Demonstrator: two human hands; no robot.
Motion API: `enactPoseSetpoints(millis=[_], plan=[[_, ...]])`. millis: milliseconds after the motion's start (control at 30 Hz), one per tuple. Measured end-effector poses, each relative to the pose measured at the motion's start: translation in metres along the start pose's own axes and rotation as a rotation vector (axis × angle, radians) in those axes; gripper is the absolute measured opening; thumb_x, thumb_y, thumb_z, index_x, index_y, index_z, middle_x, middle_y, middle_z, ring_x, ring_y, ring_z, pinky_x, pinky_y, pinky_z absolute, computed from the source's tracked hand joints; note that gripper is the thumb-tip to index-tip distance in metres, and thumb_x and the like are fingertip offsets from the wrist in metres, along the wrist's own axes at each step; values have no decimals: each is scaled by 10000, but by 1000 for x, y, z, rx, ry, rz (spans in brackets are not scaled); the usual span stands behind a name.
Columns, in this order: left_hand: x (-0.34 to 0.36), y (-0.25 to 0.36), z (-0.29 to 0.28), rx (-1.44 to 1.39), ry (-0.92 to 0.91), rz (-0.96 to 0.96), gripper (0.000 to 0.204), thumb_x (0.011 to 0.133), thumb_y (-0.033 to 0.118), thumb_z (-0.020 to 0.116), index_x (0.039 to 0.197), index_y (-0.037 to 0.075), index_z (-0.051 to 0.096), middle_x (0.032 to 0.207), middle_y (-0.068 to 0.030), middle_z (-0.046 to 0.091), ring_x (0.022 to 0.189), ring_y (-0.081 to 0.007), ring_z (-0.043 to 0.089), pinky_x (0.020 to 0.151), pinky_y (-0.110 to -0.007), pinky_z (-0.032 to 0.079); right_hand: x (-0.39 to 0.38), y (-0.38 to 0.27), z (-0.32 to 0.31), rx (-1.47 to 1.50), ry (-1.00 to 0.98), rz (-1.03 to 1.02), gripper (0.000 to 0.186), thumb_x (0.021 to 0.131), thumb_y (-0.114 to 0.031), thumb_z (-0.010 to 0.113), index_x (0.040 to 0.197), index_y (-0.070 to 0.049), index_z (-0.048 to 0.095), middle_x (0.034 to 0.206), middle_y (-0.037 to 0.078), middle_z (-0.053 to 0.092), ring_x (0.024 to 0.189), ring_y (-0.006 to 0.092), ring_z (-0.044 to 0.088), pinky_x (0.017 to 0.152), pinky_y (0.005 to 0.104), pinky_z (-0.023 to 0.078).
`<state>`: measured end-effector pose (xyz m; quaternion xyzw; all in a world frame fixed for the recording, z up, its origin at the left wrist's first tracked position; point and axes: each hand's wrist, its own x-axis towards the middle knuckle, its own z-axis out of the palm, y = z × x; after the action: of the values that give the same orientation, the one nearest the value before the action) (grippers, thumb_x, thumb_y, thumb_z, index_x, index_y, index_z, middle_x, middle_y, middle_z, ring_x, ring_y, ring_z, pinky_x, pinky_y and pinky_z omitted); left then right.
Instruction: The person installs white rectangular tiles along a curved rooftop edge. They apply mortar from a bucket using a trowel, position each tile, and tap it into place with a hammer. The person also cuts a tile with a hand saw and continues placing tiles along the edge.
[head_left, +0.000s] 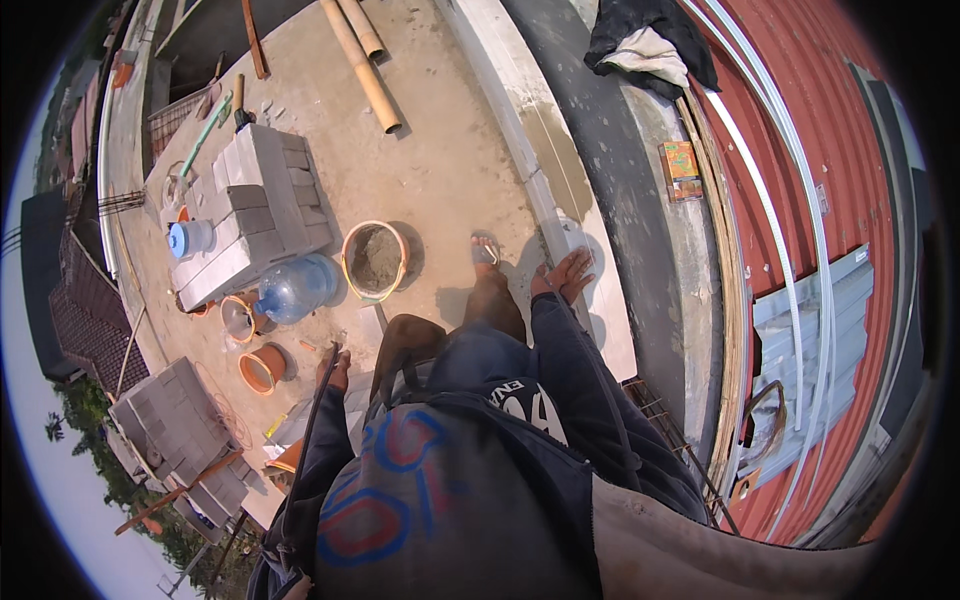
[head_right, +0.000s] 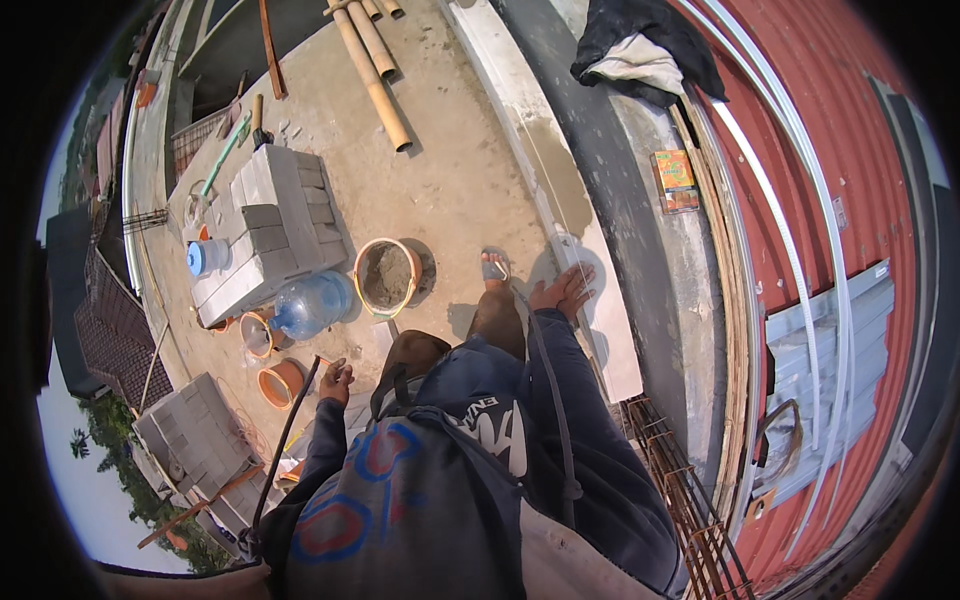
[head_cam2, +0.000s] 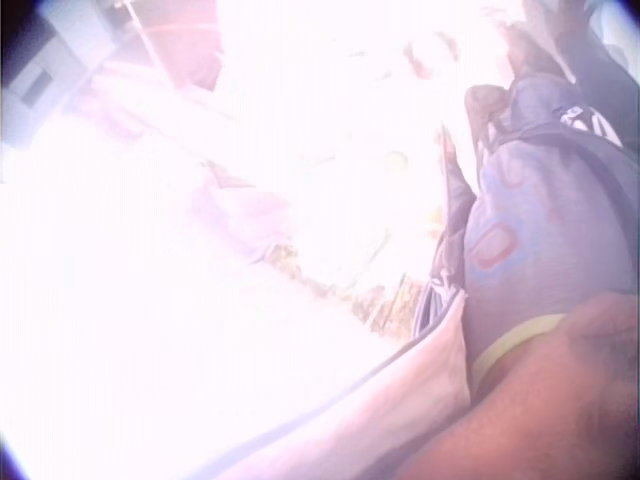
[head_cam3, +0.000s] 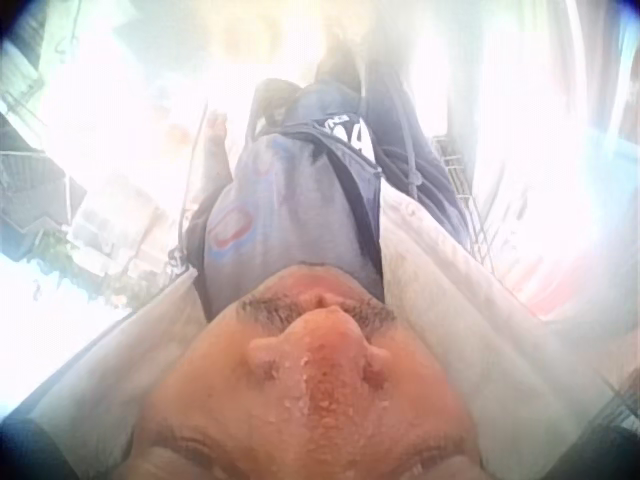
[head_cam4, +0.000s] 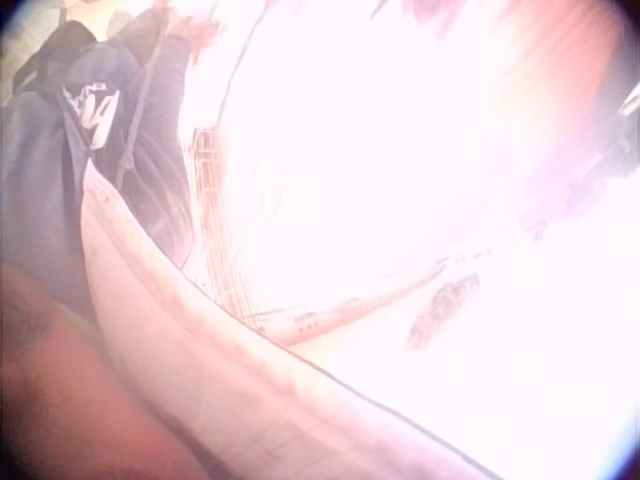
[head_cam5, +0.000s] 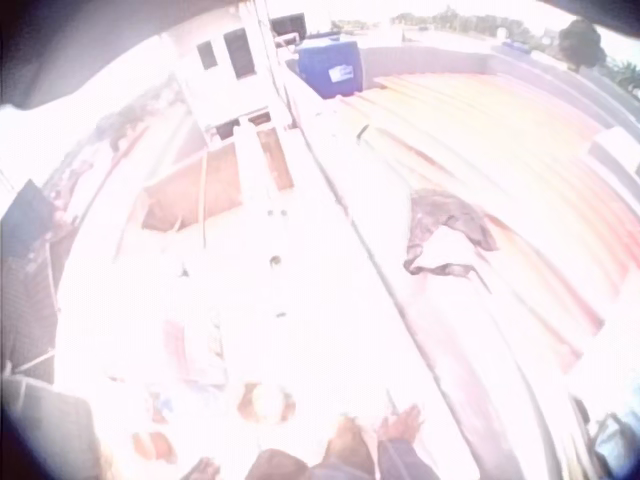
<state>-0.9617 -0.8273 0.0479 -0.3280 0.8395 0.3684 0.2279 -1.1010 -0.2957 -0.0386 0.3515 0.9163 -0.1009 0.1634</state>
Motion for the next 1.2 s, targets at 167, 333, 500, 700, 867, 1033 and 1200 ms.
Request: enactPoseSetpoints(millis=[167,333,500,700,867,1033,1200], plan=[[30,62,-22,80,-41,59,502,1015,373,704,1406,64,644,1175,-199,760,1074,-284,736,956,-391,566,37,-82,11,4,44,42,1075,894,-525,656,1667,37,162,1730,329,81,1632,445,26,1294,617,23],[54,72,-15,254,-334,-40,535,1014,392,704,1446,89,613,1278,-219,726,1126,-307,732,976,-401,572,55,-126,13,38,-78,-513,993,950,-525,579,1670,22,169,1749,274,99,1630,454,20,1296,620,9],[116,101,-14,259,-391,1,551,996,411,719,1418,67,632,1261,-215,735,1147,-310,723,998,-399,555,83,-68,7,-669,-303,-589,694,1086,-338,371,1651,34,218,1741,260,177,1633,419,84,1298,628,-14],[225,117,-27,116,-294,13,561,995,414,716,1404,38,639,1229,-212,752,1183,-305,711,1043,-394,518,115,-68,-7,-983,-330,-889,565,1110,-210,235,1587,53,383,1714,234,285,1623,379,177,1318,583,-13],[278,126,-58,61,-245,101,531,1017,368,709,1404,13,631,1190,-200,758,1118,-271,720,1004,-370,535,187,-144,-33,-1204,17,-931,565,1106,-287,298,1580,-11,432,1702,181,303,1605,323,194,1308,536,19],[273,129,-109,-63,-158,-7,517,1018,348,703,1406,13,635,1153,-180,767,1044,-244,724,935,-366,557,168,-147,-15,-1174,-358,-925,511,1063,-282,404,1498,-29,494,1546,197,423,1468,349,336,1205,529,171],[259,70,-127,-142,-150,-223,543,1013,374,709,1423,27,624,1153,-161,765,929,-198,716,855,-333,566,136,-171,10,-983,-698,-799,460,1020,-277,511,1417,-47,555,1390,213,543,1331,376,478,1103,521,322]])
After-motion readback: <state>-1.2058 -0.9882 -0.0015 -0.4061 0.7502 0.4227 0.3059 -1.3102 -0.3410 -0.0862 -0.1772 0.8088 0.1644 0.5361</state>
